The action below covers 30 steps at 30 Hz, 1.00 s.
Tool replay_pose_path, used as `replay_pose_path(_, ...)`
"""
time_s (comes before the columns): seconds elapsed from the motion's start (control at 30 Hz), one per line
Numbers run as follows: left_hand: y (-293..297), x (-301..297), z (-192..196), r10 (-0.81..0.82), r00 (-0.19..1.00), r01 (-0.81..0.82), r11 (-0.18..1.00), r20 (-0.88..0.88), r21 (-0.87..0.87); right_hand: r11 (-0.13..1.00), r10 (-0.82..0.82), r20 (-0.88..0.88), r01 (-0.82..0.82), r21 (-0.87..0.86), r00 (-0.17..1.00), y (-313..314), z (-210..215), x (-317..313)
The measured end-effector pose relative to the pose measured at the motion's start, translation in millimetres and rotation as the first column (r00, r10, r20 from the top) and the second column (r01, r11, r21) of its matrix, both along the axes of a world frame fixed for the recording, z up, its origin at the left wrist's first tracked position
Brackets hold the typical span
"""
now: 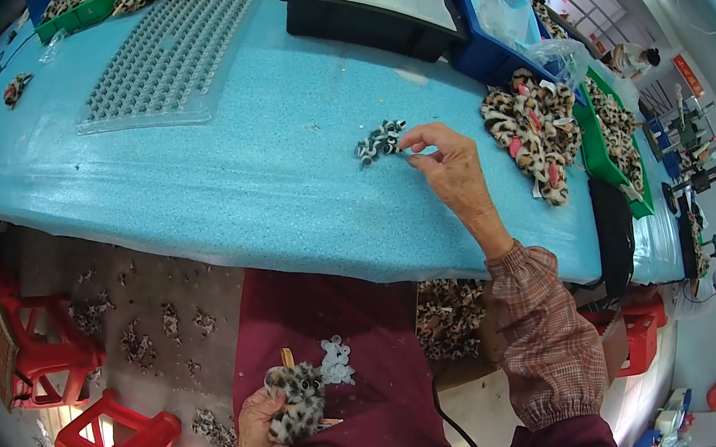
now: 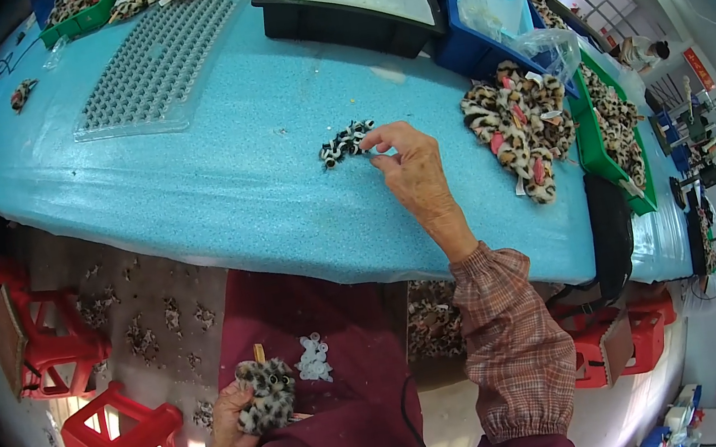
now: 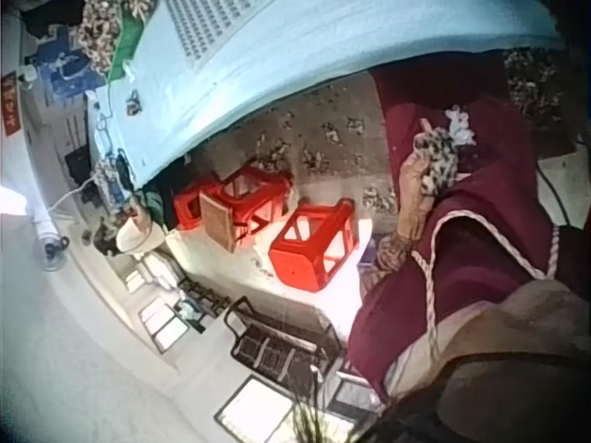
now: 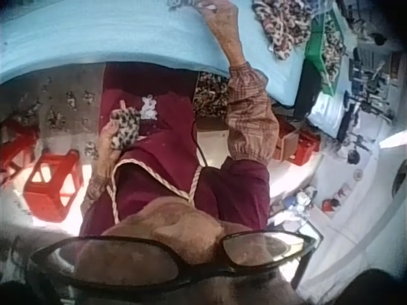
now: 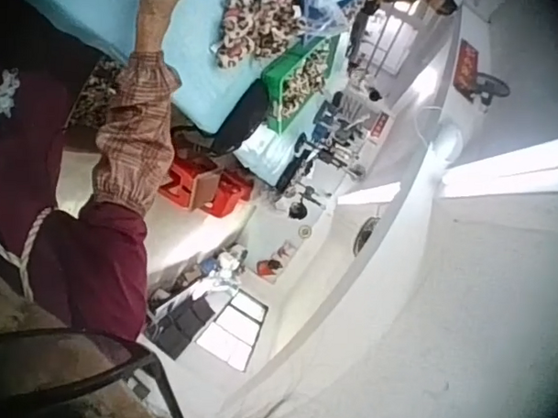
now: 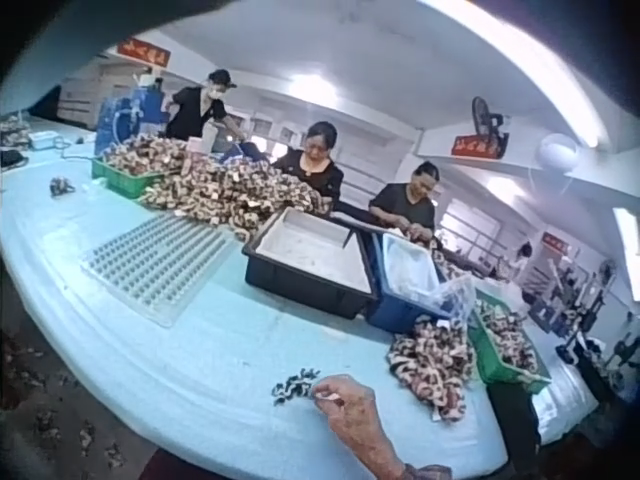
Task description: The person assembles plastic eyes and plastic washers onto leopard-print plush toy fabric pieces by hand.
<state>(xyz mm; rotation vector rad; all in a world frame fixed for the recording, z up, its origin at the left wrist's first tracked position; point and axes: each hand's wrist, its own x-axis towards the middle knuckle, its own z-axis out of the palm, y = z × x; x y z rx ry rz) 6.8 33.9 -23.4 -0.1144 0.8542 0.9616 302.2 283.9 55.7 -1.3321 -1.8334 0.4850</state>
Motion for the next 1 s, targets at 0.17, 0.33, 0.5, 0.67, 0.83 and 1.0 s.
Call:
replay_pose_path(0.17,-1,-2,-7,0.021,1.0,-0.021,0.999,-0.016,0.027,0.999,0.025,0.142,-0.02,-0.036,0.99,10,-12,-1)
replay_pose_path(0.33,1,1,-6,0.009,1.0,-0.008,1.0,-0.015,0.016,1.0,-0.007,0.155,0.01,-0.019,0.988,9,-12,-2)
replay_pose_path(0.5,-3,0,-12,-0.042,0.999,0.043,0.999,-0.018,0.023,0.999,-0.051,0.17,0.054,-0.011,0.984,1,-10,-4)
replay_pose_path(0.67,-14,-1,-11,-0.015,1.0,0.015,1.0,-0.026,0.0,0.993,-0.081,0.134,0.091,-0.074,0.988,-4,-16,-7)
replay_pose_path(0.83,-3,2,3,0.059,0.994,-0.06,0.998,0.096,0.006,0.977,-0.04,-0.216,-0.007,-0.213,0.976,-27,3,2)
replay_pose_path(1.0,23,3,-5,0.084,0.979,-0.079,0.996,0.185,-0.032,0.926,0.043,-0.52,-0.23,-0.3,0.853,-100,25,-38)
